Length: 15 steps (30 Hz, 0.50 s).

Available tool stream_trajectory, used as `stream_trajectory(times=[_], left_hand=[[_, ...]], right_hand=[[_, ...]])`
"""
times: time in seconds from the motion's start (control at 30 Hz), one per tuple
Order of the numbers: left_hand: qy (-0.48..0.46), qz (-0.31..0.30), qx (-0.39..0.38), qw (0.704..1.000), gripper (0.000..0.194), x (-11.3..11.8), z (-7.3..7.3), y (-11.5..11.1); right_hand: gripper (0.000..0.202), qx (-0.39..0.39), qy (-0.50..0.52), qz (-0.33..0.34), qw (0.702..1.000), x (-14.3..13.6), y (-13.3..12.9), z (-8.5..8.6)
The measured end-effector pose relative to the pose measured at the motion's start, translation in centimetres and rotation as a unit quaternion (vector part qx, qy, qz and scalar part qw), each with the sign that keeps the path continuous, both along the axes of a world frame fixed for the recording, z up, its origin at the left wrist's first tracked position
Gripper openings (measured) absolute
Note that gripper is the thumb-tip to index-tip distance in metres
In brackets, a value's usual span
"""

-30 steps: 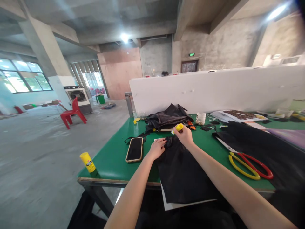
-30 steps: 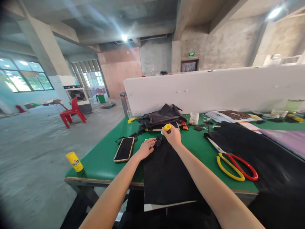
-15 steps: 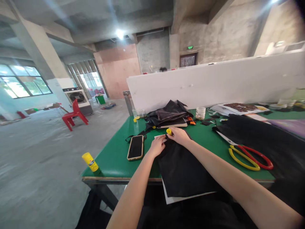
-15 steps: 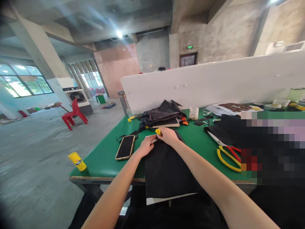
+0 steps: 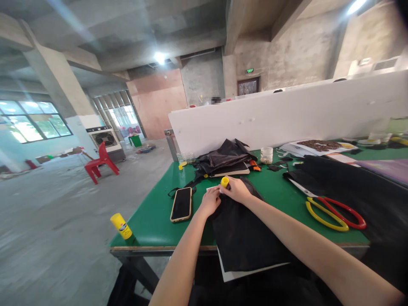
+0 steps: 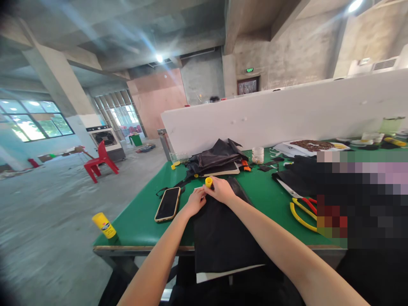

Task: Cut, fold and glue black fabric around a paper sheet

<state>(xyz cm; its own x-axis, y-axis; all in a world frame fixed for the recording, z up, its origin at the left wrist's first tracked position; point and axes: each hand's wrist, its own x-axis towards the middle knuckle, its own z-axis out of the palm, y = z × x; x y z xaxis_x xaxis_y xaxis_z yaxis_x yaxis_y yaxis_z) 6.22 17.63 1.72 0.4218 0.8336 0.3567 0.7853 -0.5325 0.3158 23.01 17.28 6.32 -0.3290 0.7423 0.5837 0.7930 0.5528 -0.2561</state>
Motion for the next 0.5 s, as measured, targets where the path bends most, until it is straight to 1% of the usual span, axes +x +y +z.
stream_trajectory(times=[0.1,0.27,0.4,0.5], left_hand=[[-0.002,0.001,-0.004,1.000,0.040,0.1,0.0,0.0],[-0.006,-0.005,-0.007,1.000,0.044,0.1,0.3,-0.1],[-0.001,-0.008,-0.001,1.000,0.042,0.1,0.6,-0.4],[0.005,-0.008,0.004,1.000,0.040,0.1,0.8,-0.6]], right_hand=[[0.025,-0.019,-0.023,0.020,0.999,-0.3,0.3,-0.5],[0.026,-0.029,-0.032,-0.009,0.999,-0.1,1.3,-1.1],[0.021,-0.019,-0.031,-0.013,0.999,0.2,1.4,-1.0],[0.023,-0.004,-0.001,-0.054,0.999,0.8,1.3,-0.6]])
